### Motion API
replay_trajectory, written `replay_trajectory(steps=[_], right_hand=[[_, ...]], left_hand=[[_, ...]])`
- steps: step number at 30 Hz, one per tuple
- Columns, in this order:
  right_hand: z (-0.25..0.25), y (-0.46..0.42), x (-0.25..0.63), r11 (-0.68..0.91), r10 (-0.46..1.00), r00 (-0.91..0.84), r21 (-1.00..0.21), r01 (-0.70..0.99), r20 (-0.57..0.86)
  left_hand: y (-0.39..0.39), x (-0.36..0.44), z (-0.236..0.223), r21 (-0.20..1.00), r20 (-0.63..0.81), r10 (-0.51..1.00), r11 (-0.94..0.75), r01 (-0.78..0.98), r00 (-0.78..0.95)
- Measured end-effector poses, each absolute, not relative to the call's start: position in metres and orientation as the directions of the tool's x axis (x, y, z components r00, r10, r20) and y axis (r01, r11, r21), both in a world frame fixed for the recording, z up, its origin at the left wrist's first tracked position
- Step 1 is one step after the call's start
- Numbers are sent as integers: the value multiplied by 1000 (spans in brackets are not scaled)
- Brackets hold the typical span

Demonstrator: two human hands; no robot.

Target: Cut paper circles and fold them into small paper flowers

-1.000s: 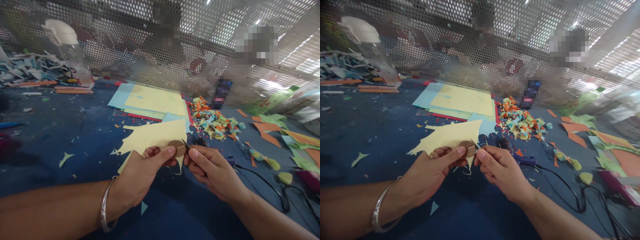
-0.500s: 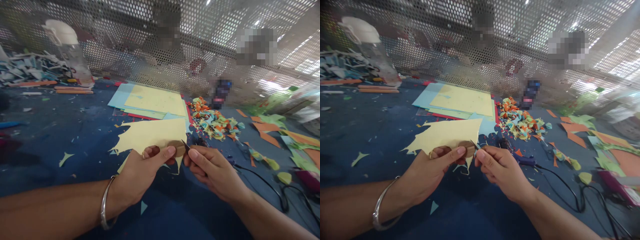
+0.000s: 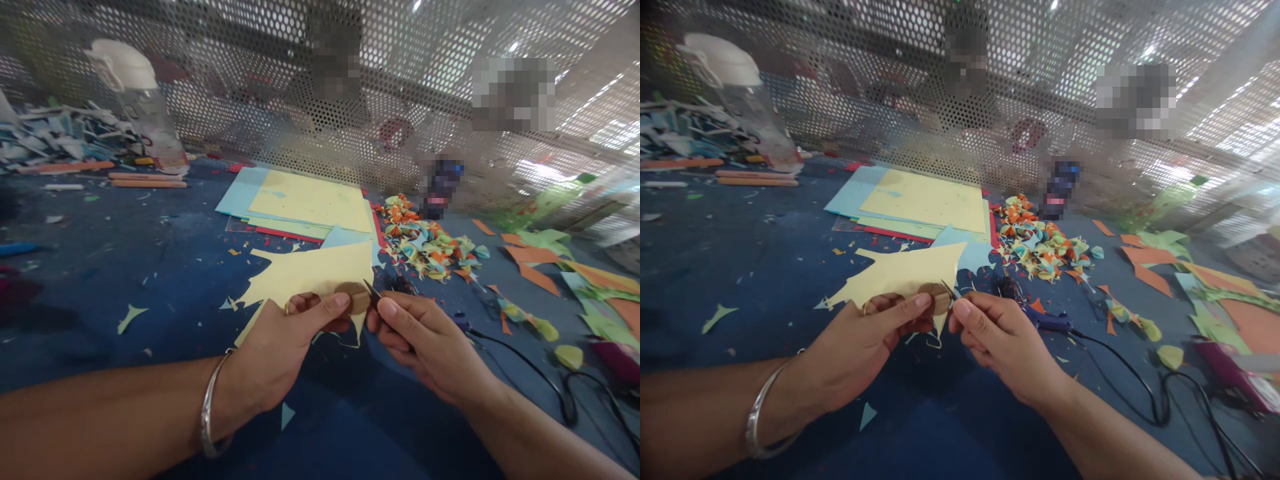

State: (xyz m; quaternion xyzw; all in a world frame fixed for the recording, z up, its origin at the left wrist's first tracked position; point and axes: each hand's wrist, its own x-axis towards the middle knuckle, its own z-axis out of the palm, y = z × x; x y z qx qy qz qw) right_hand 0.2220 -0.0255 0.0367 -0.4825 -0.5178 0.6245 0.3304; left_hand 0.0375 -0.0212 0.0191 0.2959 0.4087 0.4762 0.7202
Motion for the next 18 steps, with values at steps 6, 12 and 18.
replay_trajectory(steps=[6,12,18], right_hand=[[36,-26,223,-247,912,-309,-963,108,-269],[37,-25,223,-252,910,-308,-961,117,-276],[42,-25,223,-233,914,-305,-961,150,-269]], left_hand=[[-20,38,20,799,-277,932,360,-483,235],[-23,38,22,813,-288,931,362,-455,225],[-18,36,17,862,-244,947,310,-400,206]])
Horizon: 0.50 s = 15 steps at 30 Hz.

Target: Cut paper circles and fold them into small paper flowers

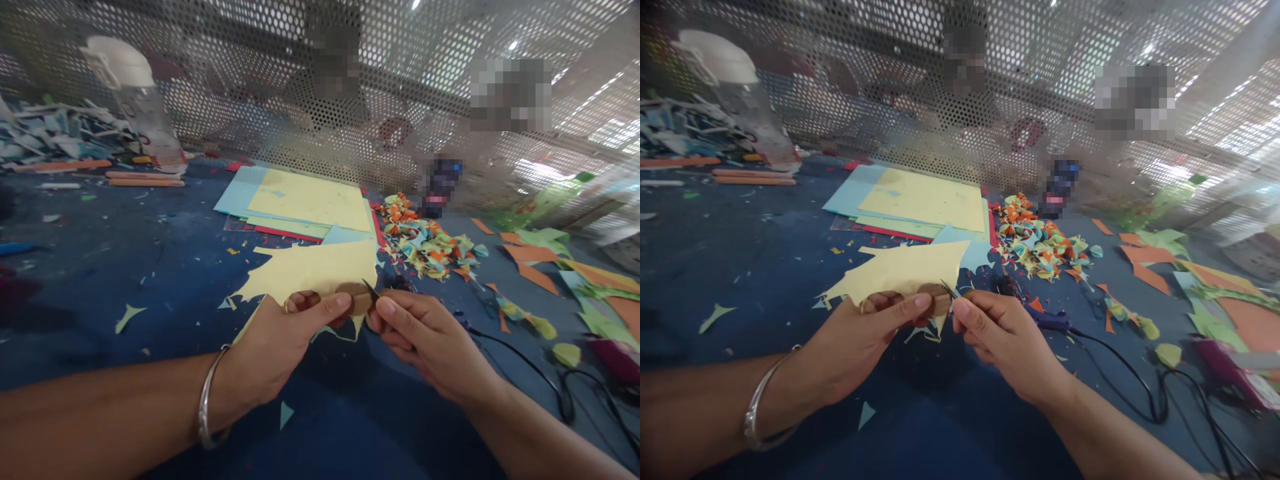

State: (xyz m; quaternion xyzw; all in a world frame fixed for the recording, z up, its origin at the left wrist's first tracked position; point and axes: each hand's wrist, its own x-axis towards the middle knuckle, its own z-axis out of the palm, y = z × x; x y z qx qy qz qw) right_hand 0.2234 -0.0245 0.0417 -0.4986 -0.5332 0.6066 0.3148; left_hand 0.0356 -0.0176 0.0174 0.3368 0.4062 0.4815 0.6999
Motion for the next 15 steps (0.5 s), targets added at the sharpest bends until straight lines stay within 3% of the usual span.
replay_trajectory(steps=[15], right_hand=[[42,-23,229,-177,914,-320,-954,241,-251]], left_hand=[[-11,28,24,934,-150,965,209,-288,213]])
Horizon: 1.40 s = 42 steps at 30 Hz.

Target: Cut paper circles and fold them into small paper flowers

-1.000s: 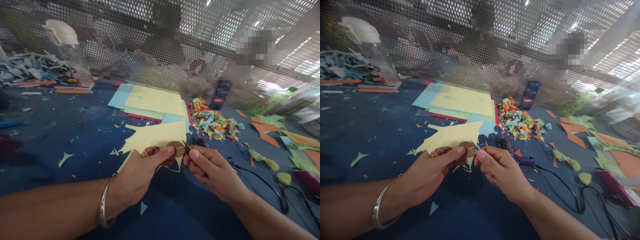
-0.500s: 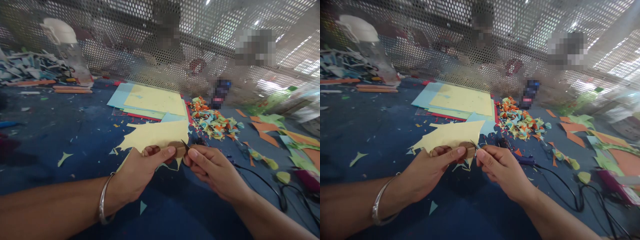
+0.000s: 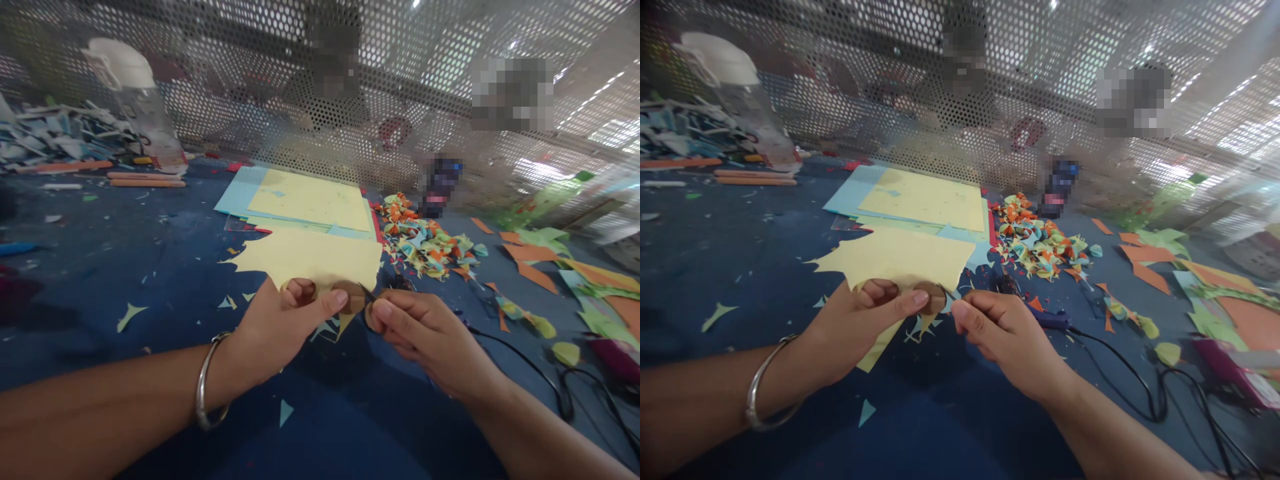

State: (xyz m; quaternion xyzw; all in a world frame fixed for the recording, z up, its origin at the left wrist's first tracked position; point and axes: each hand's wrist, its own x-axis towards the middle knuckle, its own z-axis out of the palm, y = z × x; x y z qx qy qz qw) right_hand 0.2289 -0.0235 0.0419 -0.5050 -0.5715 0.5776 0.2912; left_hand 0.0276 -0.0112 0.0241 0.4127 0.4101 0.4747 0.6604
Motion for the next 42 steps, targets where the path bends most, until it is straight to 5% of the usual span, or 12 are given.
replay_trajectory(steps=[12,19,27,42], right_hand=[[44,-23,232,-155,917,-297,-924,348,-266],[46,-22,235,-110,915,-306,-892,438,-263],[45,-20,236,-50,923,-310,-868,495,-230],[44,-19,236,-23,928,-306,-854,520,-211]], left_hand=[[-9,23,30,987,-71,981,95,-127,180],[-3,15,22,991,0,983,-25,135,185],[-1,19,29,971,-36,914,129,-203,405],[0,20,22,977,25,925,58,-206,379]])
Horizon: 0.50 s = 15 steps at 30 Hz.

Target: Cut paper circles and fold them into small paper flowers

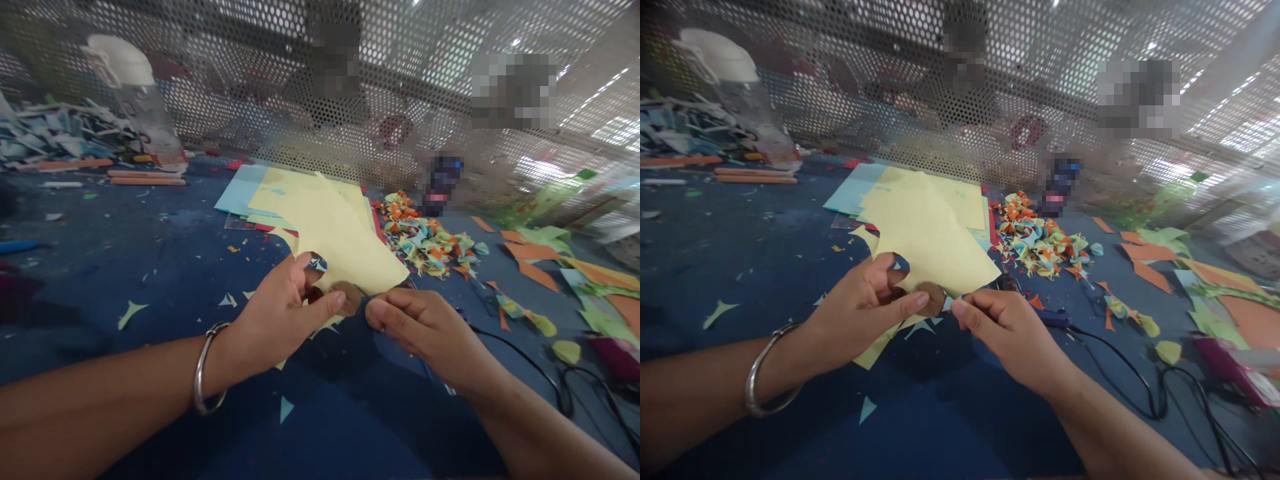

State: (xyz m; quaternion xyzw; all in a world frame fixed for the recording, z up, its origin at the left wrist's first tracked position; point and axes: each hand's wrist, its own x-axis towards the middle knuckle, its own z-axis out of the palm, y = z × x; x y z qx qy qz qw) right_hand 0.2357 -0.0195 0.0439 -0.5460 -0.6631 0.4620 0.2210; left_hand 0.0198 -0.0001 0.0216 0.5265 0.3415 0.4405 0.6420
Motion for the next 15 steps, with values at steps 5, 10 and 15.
replay_trajectory(steps=[5,10,15], right_hand=[[42,-19,234,-42,930,-299,-868,495,-215],[40,-19,233,-97,931,-271,-881,462,-245],[39,-20,230,-160,926,-261,-911,380,-272]], left_hand=[[-2,21,19,980,68,932,4,-200,355],[-4,23,22,976,92,938,-19,-216,335],[-2,25,21,971,91,942,-12,-237,322]])
